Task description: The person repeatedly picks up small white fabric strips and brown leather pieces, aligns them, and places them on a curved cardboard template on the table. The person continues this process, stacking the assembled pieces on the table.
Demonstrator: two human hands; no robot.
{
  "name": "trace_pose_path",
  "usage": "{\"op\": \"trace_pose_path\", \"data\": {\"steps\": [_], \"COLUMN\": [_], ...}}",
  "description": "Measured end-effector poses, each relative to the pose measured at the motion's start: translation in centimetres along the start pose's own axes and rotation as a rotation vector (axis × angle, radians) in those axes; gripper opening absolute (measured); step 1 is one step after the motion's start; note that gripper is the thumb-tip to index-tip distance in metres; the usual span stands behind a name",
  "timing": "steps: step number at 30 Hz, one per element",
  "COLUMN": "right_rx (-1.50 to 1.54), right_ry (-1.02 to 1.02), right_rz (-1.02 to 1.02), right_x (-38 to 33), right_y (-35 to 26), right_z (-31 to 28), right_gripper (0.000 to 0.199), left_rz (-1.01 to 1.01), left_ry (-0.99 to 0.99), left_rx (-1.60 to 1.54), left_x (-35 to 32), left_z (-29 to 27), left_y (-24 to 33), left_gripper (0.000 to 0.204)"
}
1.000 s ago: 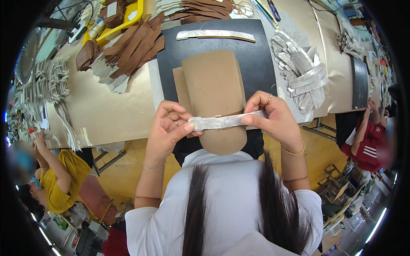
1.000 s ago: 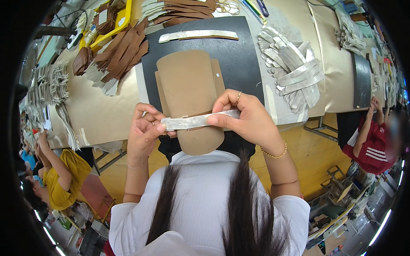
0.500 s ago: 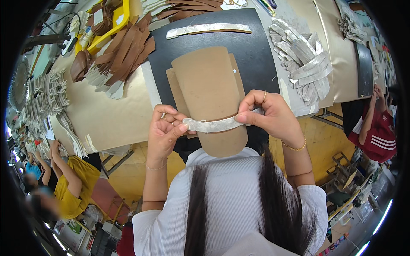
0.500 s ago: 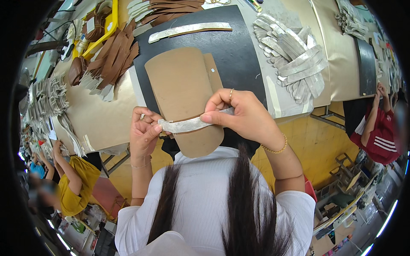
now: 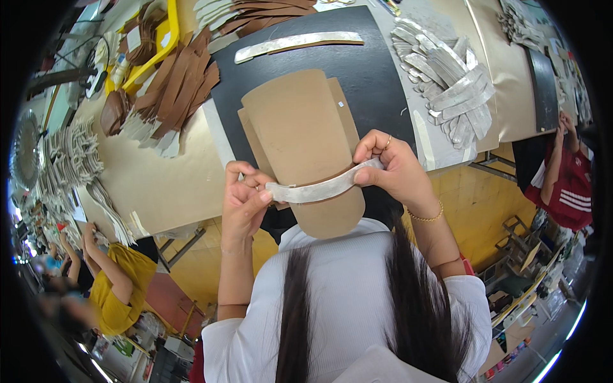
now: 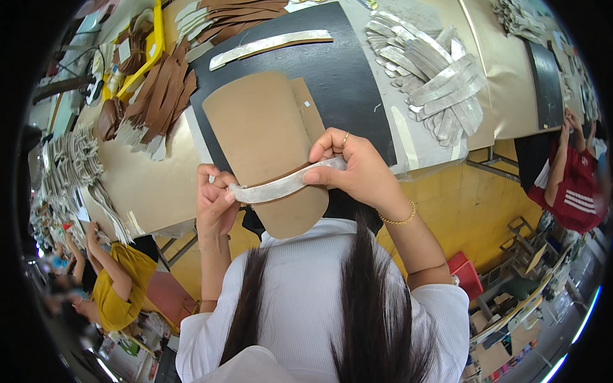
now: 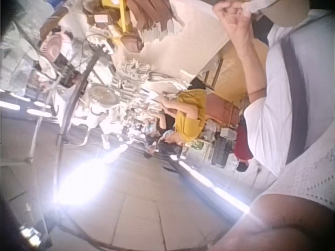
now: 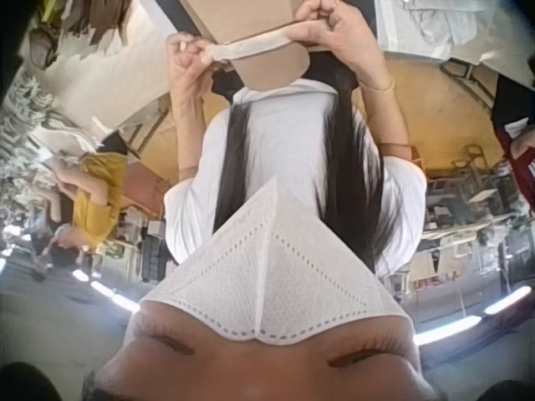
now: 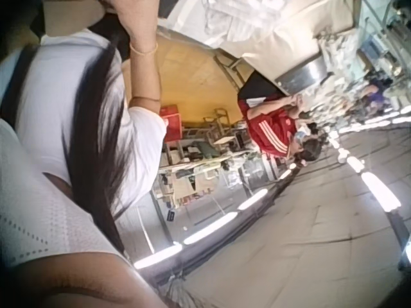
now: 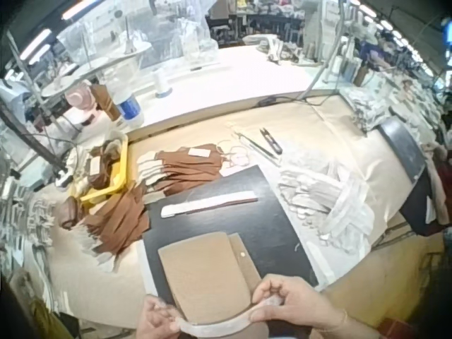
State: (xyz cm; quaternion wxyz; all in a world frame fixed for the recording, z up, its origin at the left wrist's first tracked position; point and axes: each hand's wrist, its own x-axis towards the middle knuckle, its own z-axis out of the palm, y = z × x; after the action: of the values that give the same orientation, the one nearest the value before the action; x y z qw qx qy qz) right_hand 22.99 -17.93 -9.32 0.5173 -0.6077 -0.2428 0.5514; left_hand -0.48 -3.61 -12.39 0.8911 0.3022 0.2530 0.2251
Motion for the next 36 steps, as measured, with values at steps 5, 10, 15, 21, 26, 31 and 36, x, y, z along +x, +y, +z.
{"op": "trace_pose_path", "data": {"steps": [5, 10, 15, 21, 26, 31, 36], "right_rx": [0.281, 0.386, 0.349, 0.080, -0.110, -0.352, -0.281], "right_ry": [-0.027, -0.004, 0.015, 0.256, 0.286, 0.153, 0.226], "right_rz": [0.086, 0.110, 0.057, -0.090, -0.178, -0.343, -0.361], "right_x": [-0.3, -0.2, 0.0, -0.9, -1.8, -3.4, -3.7], "right_y": [-0.6, 0.1, 1.0, 2.7, 2.6, 4.3, 4.5], "right_z": [-1.3, -1.0, -0.5, 1.0, 1.7, 0.8, -0.6], "right_gripper": [0.025, 0.026, 0.026, 0.025, 0.018, 0.035, 0.043], "left_rz": [-0.008, -0.042, -0.014, -0.006, -0.005, -0.014, -0.024], "left_ry": [-0.017, -0.022, 0.004, 0.018, 0.017, 0.035, 0.028], "left_rx": [-0.037, -0.036, -0.028, 0.007, 0.036, 0.052, 0.038], "left_x": [-0.4, 0.1, 0.1, 0.4, 0.5, 0.3, -0.2], "left_z": [-1.9, -1.3, -1.1, -0.2, -0.2, -0.1, -0.7], "left_y": [-1.0, -1.1, -1.2, -0.9, -0.8, -0.8, -0.7], "left_gripper": [0.044, 0.046, 0.046, 0.046, 0.045, 0.045, 0.045]}}
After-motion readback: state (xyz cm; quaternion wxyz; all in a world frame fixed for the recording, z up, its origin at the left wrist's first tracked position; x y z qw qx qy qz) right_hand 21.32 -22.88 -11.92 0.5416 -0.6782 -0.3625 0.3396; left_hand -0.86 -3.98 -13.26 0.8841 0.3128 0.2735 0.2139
